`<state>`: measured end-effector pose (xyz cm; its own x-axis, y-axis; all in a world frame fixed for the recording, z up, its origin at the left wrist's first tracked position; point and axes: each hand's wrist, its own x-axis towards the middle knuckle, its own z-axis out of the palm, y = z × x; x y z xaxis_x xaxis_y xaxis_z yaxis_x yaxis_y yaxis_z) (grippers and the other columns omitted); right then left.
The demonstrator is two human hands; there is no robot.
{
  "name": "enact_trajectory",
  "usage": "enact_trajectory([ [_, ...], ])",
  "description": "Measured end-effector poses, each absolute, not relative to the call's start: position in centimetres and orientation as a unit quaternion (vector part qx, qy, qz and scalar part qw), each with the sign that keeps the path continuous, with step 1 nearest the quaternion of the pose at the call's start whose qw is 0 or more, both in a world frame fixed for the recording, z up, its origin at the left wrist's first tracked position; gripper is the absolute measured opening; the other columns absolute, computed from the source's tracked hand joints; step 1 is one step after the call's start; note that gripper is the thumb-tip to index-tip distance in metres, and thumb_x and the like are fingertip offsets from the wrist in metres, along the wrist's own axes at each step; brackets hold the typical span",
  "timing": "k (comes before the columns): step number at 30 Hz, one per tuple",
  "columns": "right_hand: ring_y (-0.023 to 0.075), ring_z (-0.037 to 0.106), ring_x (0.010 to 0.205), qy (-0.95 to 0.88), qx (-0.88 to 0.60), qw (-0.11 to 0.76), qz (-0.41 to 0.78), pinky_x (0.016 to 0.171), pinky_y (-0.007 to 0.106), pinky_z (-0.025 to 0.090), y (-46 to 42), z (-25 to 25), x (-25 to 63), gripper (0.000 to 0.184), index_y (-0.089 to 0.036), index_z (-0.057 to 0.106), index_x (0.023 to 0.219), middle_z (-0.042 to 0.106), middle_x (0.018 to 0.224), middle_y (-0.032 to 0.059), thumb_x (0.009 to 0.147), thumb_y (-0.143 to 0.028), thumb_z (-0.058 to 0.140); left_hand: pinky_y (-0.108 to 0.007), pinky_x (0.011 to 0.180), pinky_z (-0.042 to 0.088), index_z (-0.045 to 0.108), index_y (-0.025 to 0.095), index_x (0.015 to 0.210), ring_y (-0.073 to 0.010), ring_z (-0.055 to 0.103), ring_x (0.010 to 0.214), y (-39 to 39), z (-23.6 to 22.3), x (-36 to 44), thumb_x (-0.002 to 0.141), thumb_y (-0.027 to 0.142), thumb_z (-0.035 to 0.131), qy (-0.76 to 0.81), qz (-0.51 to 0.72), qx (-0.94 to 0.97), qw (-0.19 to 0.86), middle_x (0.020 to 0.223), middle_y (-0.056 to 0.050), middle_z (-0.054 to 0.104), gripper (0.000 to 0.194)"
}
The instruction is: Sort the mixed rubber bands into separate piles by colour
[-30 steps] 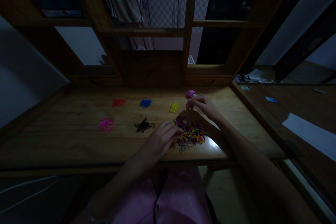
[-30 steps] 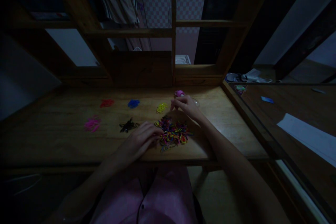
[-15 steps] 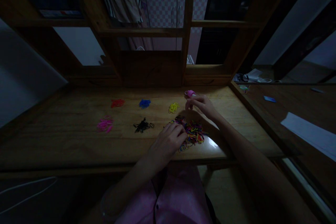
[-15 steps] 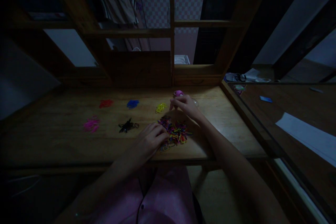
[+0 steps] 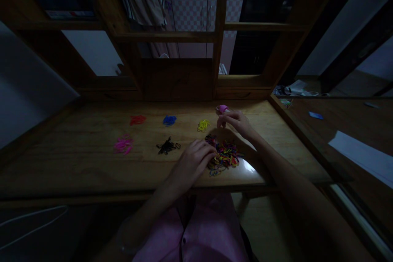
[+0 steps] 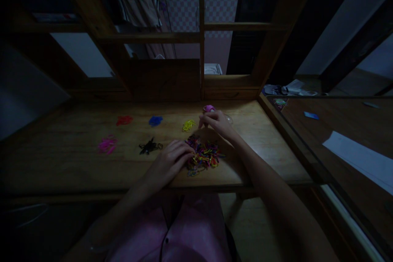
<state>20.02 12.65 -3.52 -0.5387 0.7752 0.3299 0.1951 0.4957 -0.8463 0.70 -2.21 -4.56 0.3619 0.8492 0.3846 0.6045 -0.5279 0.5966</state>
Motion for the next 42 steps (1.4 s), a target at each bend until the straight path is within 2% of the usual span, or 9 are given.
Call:
enact_trajectory([
  [7,0.0156,0.058,0.068,-0.784,-0.309,0.362,0.398,0.070,0.031,0.043,12.5,-3.3,20.1,0.039,-0.018,0.073,0.068,0.068,0.071,0.0045,0.091,-0.043,0.054,-0.036,0.094,0.045,0.067,0.020,0.099,-0.0194,0.057,0.102,-2.1,-4.5,0.0,0.097,0.021,0.050,0.457,0.345,0.804,0.161,0.102,-0.005,0.066,0.017],
  [13,0.0159,0.058,0.068,-0.780,-0.310,0.363,0.404,0.070,0.031,0.043,12.6,-3.5,20.1,0.041,-0.017,0.073,0.067,0.067,0.070,0.0041,0.091,-0.045,0.055,-0.036,0.087,0.048,0.070,0.022,0.104,-0.0207,0.058,0.097,-1.9,-4.2,-0.2,0.095,0.023,0.053,0.437,0.319,0.830,0.135,0.097,-0.006,0.066,0.019],
  [18,0.0166,0.058,0.068,-0.776,-0.317,0.373,0.397,0.070,0.031,0.043,12.9,-3.9,20.1,0.041,-0.017,0.072,0.066,0.066,0.069,0.0040,0.090,-0.047,0.055,-0.041,0.097,0.044,0.066,0.022,0.117,-0.0210,0.055,0.103,-1.3,-5.0,1.0,0.092,0.023,0.059,0.428,0.288,0.853,0.073,0.100,-0.005,0.066,0.026],
  [23,0.0167,0.058,0.068,-0.776,-0.303,0.372,0.409,0.069,0.032,0.043,12.8,-3.7,20.2,0.039,-0.018,0.073,0.068,0.067,0.071,0.0046,0.091,-0.044,0.055,-0.047,0.109,0.035,0.070,0.022,0.109,-0.0211,0.054,0.104,-1.0,-5.5,1.4,0.090,0.017,0.060,0.427,0.257,0.867,0.006,0.095,-0.004,0.064,0.022],
  [27,0.0167,0.058,0.069,-0.776,-0.304,0.366,0.413,0.070,0.033,0.043,12.5,-3.4,20.1,0.038,-0.018,0.073,0.068,0.067,0.070,0.0048,0.091,-0.043,0.055,-0.047,0.108,0.037,0.072,0.021,0.099,-0.0209,0.055,0.102,-1.2,-5.4,1.3,0.089,0.016,0.061,0.426,0.277,0.861,-0.001,0.095,-0.004,0.063,0.016],
  [32,0.0166,0.058,0.070,-0.776,-0.301,0.366,0.415,0.071,0.033,0.043,12.6,-3.4,20.1,0.038,-0.018,0.073,0.068,0.067,0.072,0.0050,0.091,-0.042,0.055,-0.042,0.096,0.046,0.072,0.021,0.094,-0.0211,0.057,0.101,-1.2,-5.0,1.2,0.090,0.019,0.061,0.437,0.351,0.824,0.082,0.098,-0.005,0.066,0.012],
  [37,0.0164,0.058,0.069,-0.779,-0.310,0.357,0.410,0.071,0.032,0.045,12.6,-3.4,20.2,0.038,-0.018,0.072,0.068,0.067,0.071,0.0049,0.090,-0.043,0.054,-0.034,0.087,0.051,0.075,0.022,0.086,-0.0203,0.066,0.093,-1.0,-4.3,1.0,0.087,0.024,0.064,0.504,0.446,0.693,0.258,0.094,-0.003,0.074,0.011],
  [40,0.0164,0.057,0.068,-0.780,-0.317,0.355,0.406,0.071,0.032,0.045,12.6,-3.3,20.2,0.039,-0.017,0.073,0.069,0.068,0.072,0.0051,0.090,-0.043,0.054,-0.029,0.075,0.054,0.077,0.022,0.087,-0.0207,0.070,0.083,-0.8,-4.2,0.8,0.083,0.035,0.069,0.555,0.451,0.603,0.354,0.088,-0.003,0.077,0.016],
  [42,0.0167,0.058,0.069,-0.780,-0.315,0.356,0.407,0.071,0.032,0.045,12.6,-3.3,20.2,0.038,-0.018,0.073,0.068,0.068,0.072,0.0053,0.090,-0.043,0.054,-0.028,0.073,0.055,0.078,0.021,0.090,-0.0209,0.071,0.083,-0.7,-4.3,0.6,0.081,0.037,0.070,0.553,0.455,0.569,0.404,0.089,-0.003,0.078,0.020],
])
